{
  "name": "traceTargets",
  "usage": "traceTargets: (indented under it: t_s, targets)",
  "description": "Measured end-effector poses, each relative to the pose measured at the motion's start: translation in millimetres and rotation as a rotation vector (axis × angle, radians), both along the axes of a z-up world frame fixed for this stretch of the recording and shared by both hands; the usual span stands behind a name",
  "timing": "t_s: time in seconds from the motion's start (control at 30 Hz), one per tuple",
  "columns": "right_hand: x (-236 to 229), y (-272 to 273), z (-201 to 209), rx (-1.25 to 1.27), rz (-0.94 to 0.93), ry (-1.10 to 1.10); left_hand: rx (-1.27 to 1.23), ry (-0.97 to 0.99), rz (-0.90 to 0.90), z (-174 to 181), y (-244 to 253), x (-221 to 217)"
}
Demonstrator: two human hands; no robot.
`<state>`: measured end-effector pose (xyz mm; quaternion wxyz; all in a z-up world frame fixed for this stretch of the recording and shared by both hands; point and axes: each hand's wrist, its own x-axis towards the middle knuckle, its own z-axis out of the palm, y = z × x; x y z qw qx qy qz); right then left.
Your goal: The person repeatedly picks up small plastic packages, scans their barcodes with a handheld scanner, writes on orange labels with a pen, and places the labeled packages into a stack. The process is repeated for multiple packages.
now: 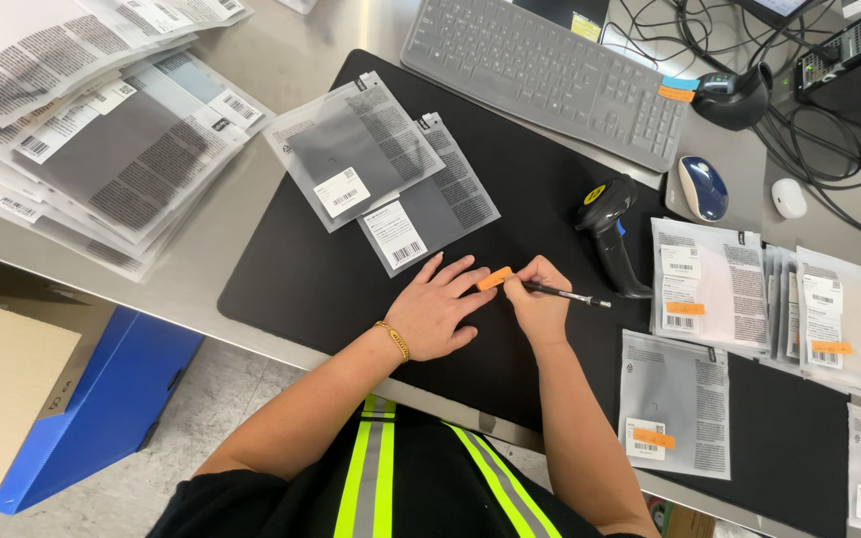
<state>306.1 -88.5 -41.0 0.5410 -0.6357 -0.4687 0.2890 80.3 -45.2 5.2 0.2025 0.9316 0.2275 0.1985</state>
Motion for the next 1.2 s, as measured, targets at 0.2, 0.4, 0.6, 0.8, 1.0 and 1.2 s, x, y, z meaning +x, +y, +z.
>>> traceTargets:
  t_s: [0.2,0.4,0.6,0.8,1.0,1.2]
  targets:
    - [2.8,0.7,0.7,0.021,0.013,-0.061,-0.003,0.021,0.001,1.5,0.8,0.6]
    - [3.9,0.9,-2.0,-0.003,-0.051,-0.056,-0.007,0.012,0.005,0.0,1.4,0.7]
    - [8.7,1.3,0.7,0.019,-0.022,-0.024,0.007,0.015,0.000,-2.0,0.3,1.4]
    - [-4.9,-10.4,18.8,0.102,-0.121,-0.118,-0.005,0.041,0.000,-2.1,1.0,0.6]
    - [-15.8,-14.7,29.6,0.141,-0.073,-0.165,-0.018,0.060,-0.005,-2.4,1.7,0.8]
    - [-15.3,-10.7,26.0,0.127,-0.095,-0.151,-0.016,0.050,-0.011,-1.4,2.6,-0.2]
